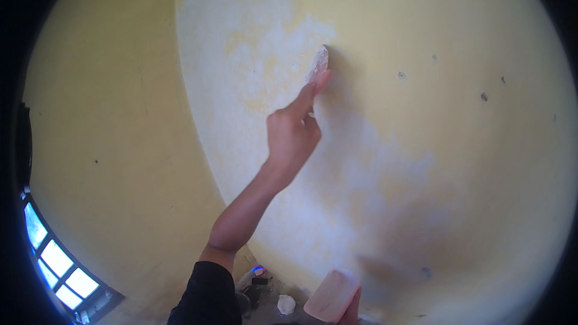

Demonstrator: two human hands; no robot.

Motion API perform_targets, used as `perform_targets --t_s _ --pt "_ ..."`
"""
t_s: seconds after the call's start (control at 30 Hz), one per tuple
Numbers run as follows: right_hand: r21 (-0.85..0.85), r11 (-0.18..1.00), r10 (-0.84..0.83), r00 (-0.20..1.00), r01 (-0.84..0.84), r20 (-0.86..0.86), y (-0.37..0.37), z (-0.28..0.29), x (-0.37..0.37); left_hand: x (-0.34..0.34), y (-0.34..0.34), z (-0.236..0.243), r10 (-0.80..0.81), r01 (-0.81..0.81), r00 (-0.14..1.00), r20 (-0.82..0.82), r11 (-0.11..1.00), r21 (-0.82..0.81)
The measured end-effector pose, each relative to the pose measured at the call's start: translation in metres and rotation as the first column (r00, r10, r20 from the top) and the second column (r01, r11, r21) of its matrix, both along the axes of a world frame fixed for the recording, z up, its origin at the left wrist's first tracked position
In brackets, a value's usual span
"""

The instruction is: The person uses a red putty knife to scoop white plaster from a pink container and applies it to a yellow wall. They repeatedly spread the material over the surface, smoothing it out to cover imperfections and small holes.

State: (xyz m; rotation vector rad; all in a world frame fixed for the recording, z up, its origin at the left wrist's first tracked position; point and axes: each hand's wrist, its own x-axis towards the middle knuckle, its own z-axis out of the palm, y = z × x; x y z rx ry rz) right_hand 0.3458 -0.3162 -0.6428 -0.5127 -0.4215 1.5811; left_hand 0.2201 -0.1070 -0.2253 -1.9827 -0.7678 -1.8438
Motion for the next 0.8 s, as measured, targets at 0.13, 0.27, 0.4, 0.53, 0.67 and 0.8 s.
perform_targets --t_s 0.13,0.27,0.4,0.53,0.67,0.8 --pt "-0.038 0.999 0.006 0.997 -0.009 -0.079 -0.008 0.016 0.002 -0.028 -0.009 0.040 -0.088 0.078 0.991 0.104 0.992 0.094" --pt "-0.074 0.997 0.010 0.990 -0.021 -0.143 -0.004 -0.008 0.010 -0.012 0.027 0.084 0.300 -0.300 0.954 0.009 0.953 0.040" --pt "0.029 0.999 0.017 0.992 -0.013 -0.128 0.028 -0.071 0.013 0.026 0.053 0.023 0.310 -0.270 0.939 -0.150 0.933 0.236" --pt "-0.027 0.998 0.051 0.978 -0.058 -0.200 0.023 -0.079 0.018 0.029 -0.001 -0.025 0.144 -0.048 0.939 -0.312 0.954 0.297" --pt "-0.043 0.997 0.058 0.986 -0.065 -0.158 0.005 -0.030 0.003 -0.023 -0.014 0.015 -0.147 0.146 0.987 0.064 0.989 0.026" --pt "-0.046 0.998 0.040 0.992 -0.045 -0.117 -0.011 -0.007 0.004 -0.081 0.010 0.086 0.301 -0.341 0.877 0.375 0.939 0.046"
